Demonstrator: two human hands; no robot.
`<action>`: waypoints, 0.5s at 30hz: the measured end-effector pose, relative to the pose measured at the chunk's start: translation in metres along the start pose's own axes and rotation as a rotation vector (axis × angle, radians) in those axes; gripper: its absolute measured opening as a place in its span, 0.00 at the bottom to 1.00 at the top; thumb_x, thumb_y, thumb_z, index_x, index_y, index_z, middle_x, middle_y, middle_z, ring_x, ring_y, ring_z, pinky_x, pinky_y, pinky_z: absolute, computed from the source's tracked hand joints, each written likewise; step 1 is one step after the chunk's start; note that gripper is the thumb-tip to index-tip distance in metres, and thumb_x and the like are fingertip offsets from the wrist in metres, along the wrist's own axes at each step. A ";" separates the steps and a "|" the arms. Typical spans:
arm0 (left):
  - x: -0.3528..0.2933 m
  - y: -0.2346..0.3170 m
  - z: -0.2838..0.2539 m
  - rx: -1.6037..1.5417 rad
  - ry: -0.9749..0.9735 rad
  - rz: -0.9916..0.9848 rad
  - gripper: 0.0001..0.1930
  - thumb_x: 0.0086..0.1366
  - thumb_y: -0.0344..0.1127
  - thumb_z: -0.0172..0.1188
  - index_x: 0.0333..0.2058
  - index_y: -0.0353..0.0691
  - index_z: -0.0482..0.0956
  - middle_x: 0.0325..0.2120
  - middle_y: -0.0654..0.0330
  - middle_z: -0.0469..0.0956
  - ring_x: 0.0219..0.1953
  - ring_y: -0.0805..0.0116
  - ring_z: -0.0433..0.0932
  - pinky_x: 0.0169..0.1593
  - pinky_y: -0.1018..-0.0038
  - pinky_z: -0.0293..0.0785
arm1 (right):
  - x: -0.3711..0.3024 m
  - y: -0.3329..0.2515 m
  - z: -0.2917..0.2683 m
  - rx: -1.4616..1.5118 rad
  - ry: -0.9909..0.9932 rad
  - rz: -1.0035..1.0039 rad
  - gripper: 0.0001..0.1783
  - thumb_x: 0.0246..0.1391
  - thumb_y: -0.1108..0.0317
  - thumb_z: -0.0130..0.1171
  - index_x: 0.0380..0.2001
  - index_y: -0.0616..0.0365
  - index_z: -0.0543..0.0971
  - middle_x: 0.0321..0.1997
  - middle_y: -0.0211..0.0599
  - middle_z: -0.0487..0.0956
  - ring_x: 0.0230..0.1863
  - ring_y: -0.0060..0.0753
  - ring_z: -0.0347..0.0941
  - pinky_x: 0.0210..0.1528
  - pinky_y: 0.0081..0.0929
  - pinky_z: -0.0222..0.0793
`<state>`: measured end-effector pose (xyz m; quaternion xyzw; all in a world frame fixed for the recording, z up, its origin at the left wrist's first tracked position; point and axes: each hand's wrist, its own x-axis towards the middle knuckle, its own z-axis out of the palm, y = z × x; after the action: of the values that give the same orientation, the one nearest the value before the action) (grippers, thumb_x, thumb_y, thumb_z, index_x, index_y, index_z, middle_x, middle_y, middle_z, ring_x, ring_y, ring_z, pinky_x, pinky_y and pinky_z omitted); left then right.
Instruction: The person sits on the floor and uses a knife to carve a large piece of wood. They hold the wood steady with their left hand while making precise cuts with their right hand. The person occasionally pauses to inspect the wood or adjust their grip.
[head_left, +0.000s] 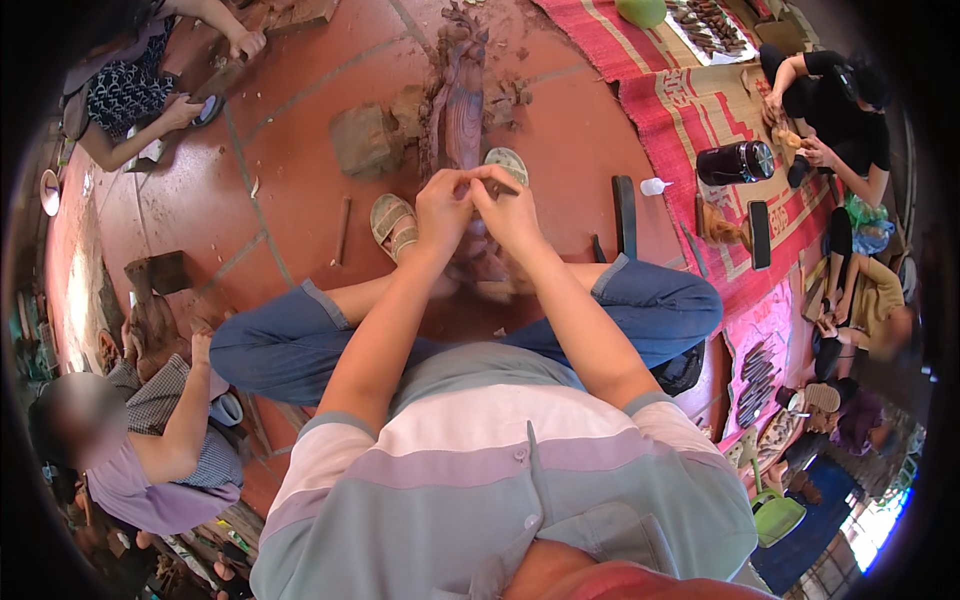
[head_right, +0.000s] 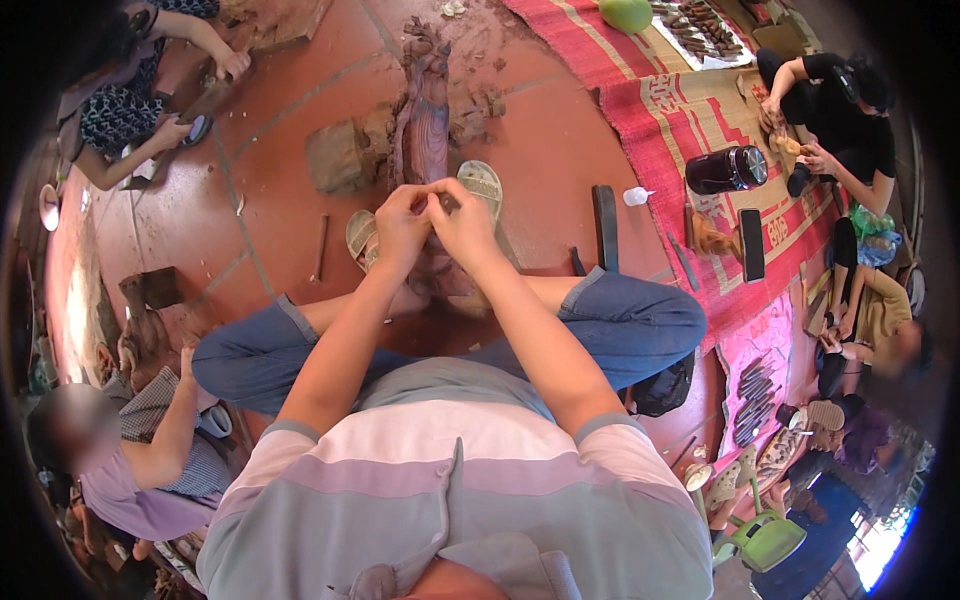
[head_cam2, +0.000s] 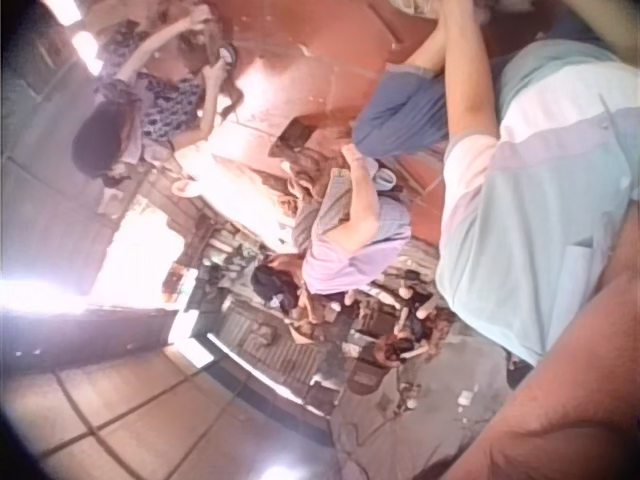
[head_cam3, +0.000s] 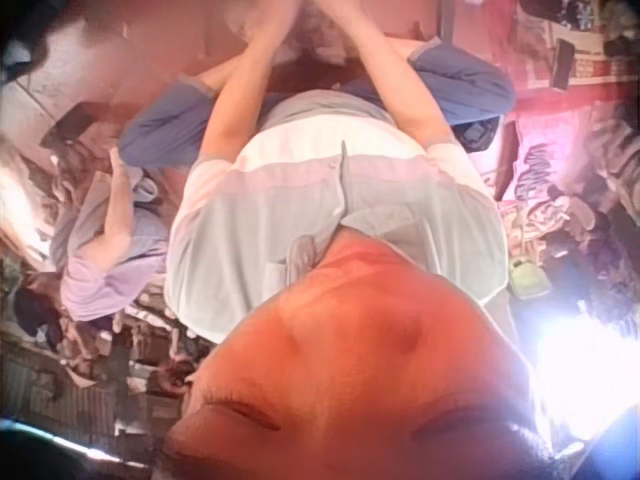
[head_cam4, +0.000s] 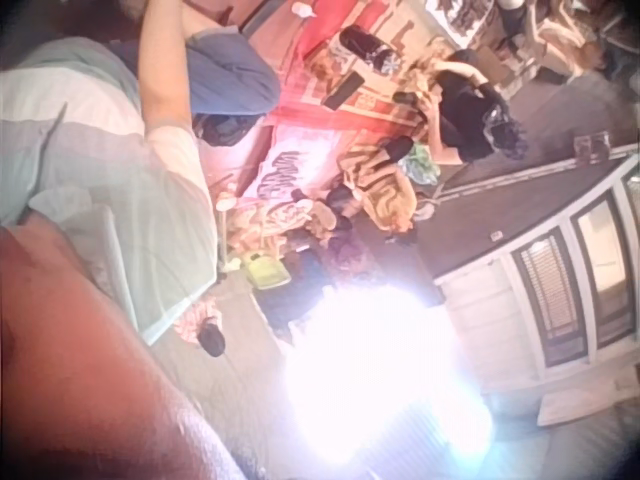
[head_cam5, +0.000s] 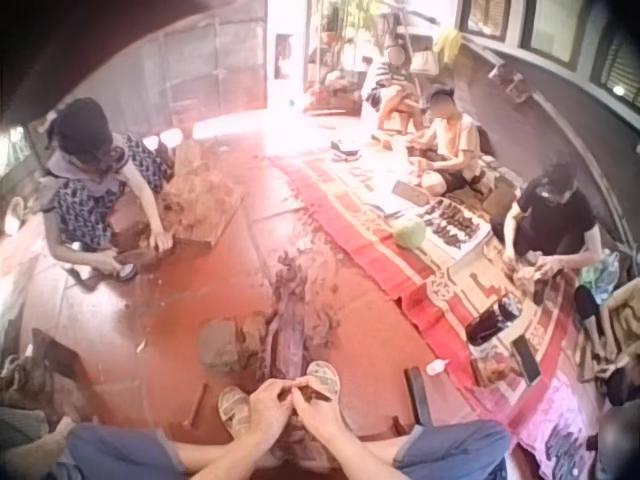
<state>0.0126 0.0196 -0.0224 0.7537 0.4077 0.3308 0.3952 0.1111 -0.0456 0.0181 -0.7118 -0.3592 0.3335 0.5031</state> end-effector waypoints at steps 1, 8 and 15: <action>-0.003 -0.002 0.000 -0.020 0.006 0.015 0.11 0.51 0.28 0.65 0.36 0.35 0.80 0.33 0.54 0.79 0.33 0.62 0.79 0.38 0.73 0.75 | 0.003 0.012 0.001 0.026 0.012 -0.022 0.06 0.54 0.69 0.56 0.33 0.59 0.77 0.33 0.39 0.81 0.32 0.25 0.76 0.34 0.23 0.72; -0.052 -0.046 -0.037 0.409 0.115 -0.017 0.19 0.56 0.32 0.60 0.47 0.40 0.75 0.44 0.53 0.73 0.46 0.53 0.73 0.49 0.62 0.70 | 0.029 0.056 0.000 -0.059 0.095 -0.259 0.07 0.48 0.72 0.60 0.26 0.62 0.73 0.30 0.39 0.80 0.32 0.27 0.77 0.33 0.23 0.72; -0.065 -0.076 -0.031 0.614 0.016 -0.335 0.27 0.57 0.40 0.58 0.55 0.42 0.66 0.49 0.47 0.66 0.47 0.46 0.69 0.47 0.55 0.68 | 0.044 0.046 0.020 0.387 0.067 0.095 0.06 0.51 0.75 0.56 0.24 0.63 0.70 0.24 0.36 0.76 0.26 0.22 0.77 0.26 0.20 0.72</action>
<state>-0.0686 -0.0001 -0.0847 0.7575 0.6092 0.1294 0.1955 0.1248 -0.0096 -0.0361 -0.6287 -0.2374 0.3958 0.6259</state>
